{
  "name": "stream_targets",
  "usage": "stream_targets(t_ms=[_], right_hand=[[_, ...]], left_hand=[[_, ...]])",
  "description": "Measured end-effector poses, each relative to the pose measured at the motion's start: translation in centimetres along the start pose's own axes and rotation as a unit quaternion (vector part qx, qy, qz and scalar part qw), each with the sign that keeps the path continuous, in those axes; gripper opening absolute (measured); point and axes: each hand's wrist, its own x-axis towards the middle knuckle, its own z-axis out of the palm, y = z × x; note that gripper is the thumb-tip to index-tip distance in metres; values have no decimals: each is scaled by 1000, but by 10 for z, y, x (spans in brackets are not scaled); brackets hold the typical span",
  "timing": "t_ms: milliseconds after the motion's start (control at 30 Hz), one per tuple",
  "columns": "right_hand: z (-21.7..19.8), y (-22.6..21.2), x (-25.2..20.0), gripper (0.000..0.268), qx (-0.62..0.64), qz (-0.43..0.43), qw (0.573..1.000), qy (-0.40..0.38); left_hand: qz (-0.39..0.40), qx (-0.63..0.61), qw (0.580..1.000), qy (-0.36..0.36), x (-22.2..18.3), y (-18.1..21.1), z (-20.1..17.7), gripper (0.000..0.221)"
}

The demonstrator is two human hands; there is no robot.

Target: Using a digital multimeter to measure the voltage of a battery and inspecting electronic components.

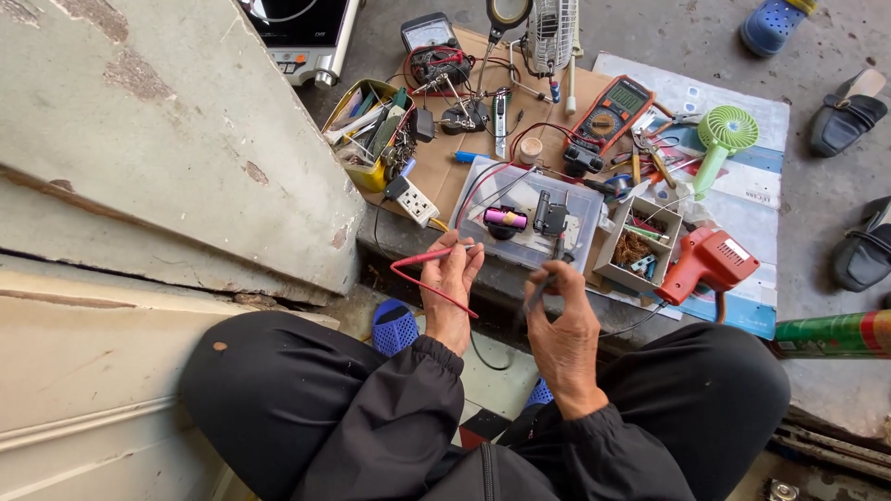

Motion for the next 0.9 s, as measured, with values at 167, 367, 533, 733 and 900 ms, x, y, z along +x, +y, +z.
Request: stream_targets(t_ms=[167,367,533,733,900], right_hand=[[23,27,3,19,-3,1,997,72],[23,9,27,38,186,53,978,76],[37,48,50,28,343,129,926,87],[56,68,70,27,411,241,872,116],[69,82,80,32,431,262,858,101]], left_hand=[[-10,21,1000,-9,-5,-1,0,38],[-12,41,999,-23,20,-9,4,41],[-13,46,998,-35,45,-20,13,38],[-33,68,997,-18,66,-32,5,36],[0,134,991,9,86,-43,-6,36]])
